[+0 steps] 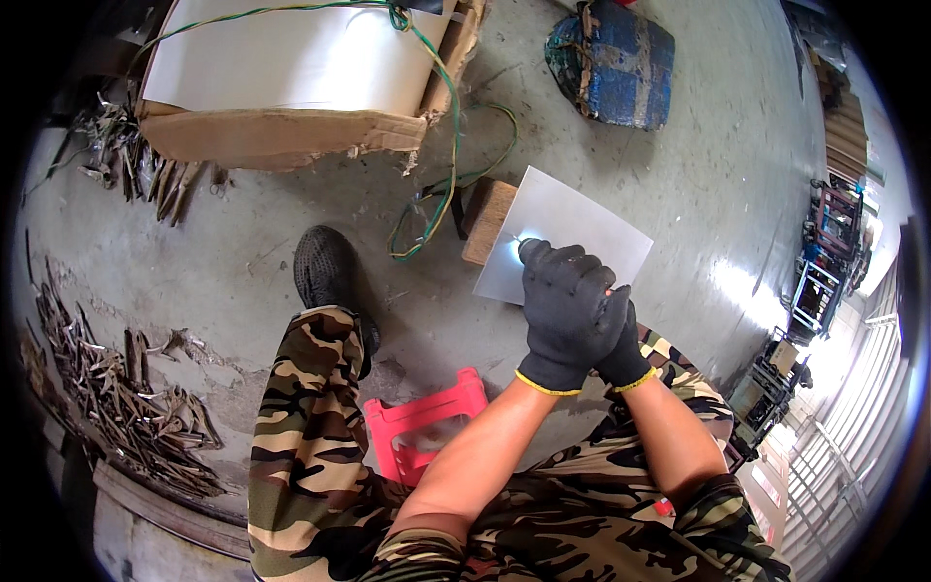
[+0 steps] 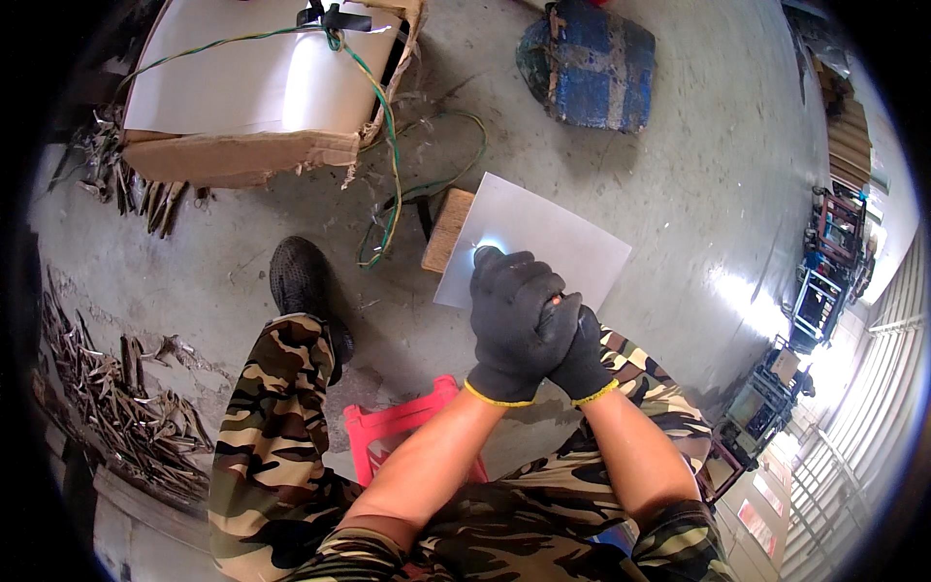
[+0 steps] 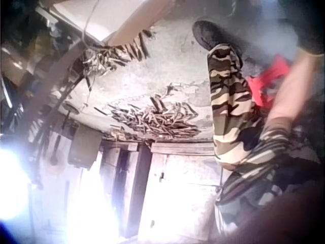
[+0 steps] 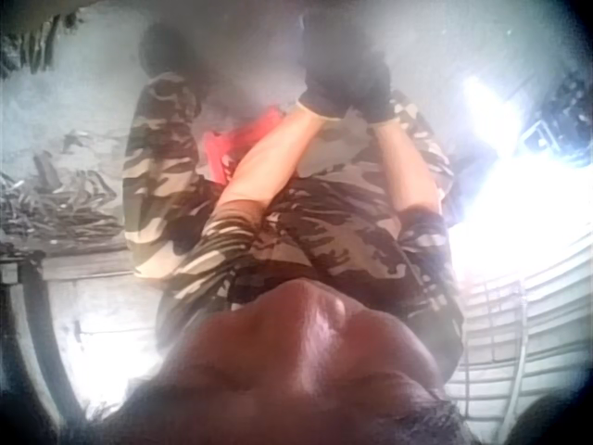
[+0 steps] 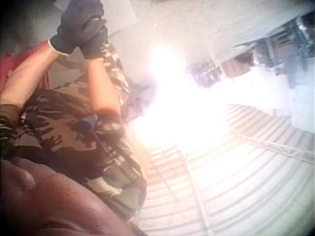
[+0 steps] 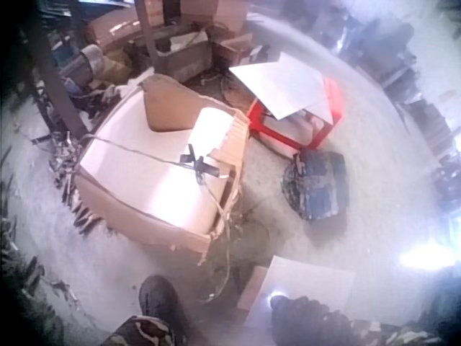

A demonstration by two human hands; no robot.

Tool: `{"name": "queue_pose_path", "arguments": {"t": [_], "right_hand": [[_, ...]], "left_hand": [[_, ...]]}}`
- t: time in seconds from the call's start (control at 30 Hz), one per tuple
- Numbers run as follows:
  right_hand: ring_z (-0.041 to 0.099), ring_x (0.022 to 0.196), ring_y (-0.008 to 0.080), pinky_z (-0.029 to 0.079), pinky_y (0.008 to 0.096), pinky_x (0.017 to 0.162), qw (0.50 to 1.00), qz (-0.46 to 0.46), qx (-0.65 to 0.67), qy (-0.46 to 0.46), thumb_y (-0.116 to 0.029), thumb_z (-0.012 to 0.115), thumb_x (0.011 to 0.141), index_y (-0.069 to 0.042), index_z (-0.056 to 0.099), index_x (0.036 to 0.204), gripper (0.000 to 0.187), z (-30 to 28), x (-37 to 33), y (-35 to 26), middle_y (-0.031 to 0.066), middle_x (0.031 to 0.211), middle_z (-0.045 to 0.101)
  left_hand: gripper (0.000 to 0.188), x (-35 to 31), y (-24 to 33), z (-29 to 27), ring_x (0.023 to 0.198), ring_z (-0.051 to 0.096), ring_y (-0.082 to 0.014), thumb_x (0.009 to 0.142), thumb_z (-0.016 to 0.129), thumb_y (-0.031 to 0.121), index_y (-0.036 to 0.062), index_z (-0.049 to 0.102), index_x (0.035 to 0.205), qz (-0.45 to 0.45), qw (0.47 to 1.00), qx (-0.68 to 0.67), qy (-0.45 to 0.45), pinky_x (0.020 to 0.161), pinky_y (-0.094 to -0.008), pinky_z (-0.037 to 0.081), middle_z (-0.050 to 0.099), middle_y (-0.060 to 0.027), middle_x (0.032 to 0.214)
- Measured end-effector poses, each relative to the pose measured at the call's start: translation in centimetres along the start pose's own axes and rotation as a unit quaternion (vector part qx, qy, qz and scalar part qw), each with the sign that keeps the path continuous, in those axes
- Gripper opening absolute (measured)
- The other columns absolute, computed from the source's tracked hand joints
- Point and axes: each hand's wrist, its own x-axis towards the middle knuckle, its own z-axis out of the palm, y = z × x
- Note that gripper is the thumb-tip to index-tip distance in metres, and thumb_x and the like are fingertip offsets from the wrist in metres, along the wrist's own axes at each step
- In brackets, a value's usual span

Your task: The person uses a cordless drill to make holes in a white rectangular sheet placed on a wooden block. They repeatedly position the drill, create holes, and reposition the sheet to drill additional holes.

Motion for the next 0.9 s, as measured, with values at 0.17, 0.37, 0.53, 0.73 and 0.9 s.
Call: {"name": "queue_pose_path", "arguments": {"t": [0.17, 0.37, 0.53, 0.73, 0.9], "right_hand": [[0.067, 0.088, 0.0279, 0.050, 0.0388, 0.073, 0.999, 0.014, -0.020, -0.040, -0.029, 0.067, 0.089, -0.013, 0.064, 0.103, 0.021, 0.1, 0.0, 0.1, 0.0069, 0.095, 0.068], [0.067, 0.089, 0.0298, 0.051, 0.0401, 0.074, 0.978, 0.094, 0.187, 0.001, -0.028, 0.063, 0.093, -0.012, 0.064, 0.104, 0.019, 2.1, -1.3, 0.8, 0.0080, 0.097, 0.069], [0.067, 0.093, 0.0292, 0.052, 0.0391, 0.079, 0.995, 0.077, 0.035, -0.046, -0.029, 0.064, 0.094, -0.012, 0.064, 0.108, 0.023, 1.5, -1.1, 1.1, 0.0076, 0.100, 0.069], [0.065, 0.099, 0.0285, 0.051, 0.0391, 0.083, 0.997, 0.054, 0.043, -0.027, -0.031, 0.068, 0.091, -0.013, 0.064, 0.112, 0.029, 1.5, -1.4, 0.9, 0.0077, 0.108, 0.068], [0.065, 0.098, 0.0292, 0.051, 0.0410, 0.082, 0.994, 0.072, 0.077, -0.032, -0.034, 0.070, 0.088, -0.012, 0.064, 0.113, 0.033, 1.4, -1.0, 1.1, 0.0083, 0.107, 0.068]], "left_hand": [[0.024, 0.1, 0.1, -0.1, 0.097, 0.060, -0.0343, 0.071, 0.079, 0.013, 0.0100, 0.064, 0.089, -0.002, 1.000, 0.003, -0.007, 0.095, -0.0532, 0.042, 0.063, -0.0089, 0.095], [0.023, -0.1, 0.0, 0.3, 0.099, 0.061, -0.0341, 0.071, 0.079, 0.013, 0.0102, 0.065, 0.088, -0.007, 1.000, 0.001, 0.000, 0.097, -0.0537, 0.042, 0.063, -0.0086, 0.095], [0.023, 0.1, -0.1, 0.0, 0.098, 0.061, -0.0335, 0.070, 0.079, 0.014, 0.0107, 0.065, 0.088, -0.003, 1.000, 0.003, -0.013, 0.097, -0.0545, 0.041, 0.063, -0.0084, 0.095], [0.021, 0.8, 0.5, -0.3, 0.097, 0.060, -0.0330, 0.071, 0.078, 0.016, 0.0106, 0.065, 0.085, 0.002, 0.999, 0.002, -0.043, 0.097, -0.0547, 0.041, 0.064, -0.0083, 0.094], [0.022, 0.6, 0.6, 0.0, 0.098, 0.060, -0.0335, 0.071, 0.079, 0.017, 0.0104, 0.065, 0.087, 0.001, 0.999, 0.007, -0.042, 0.097, -0.0551, 0.041, 0.064, -0.0085, 0.095]]}}
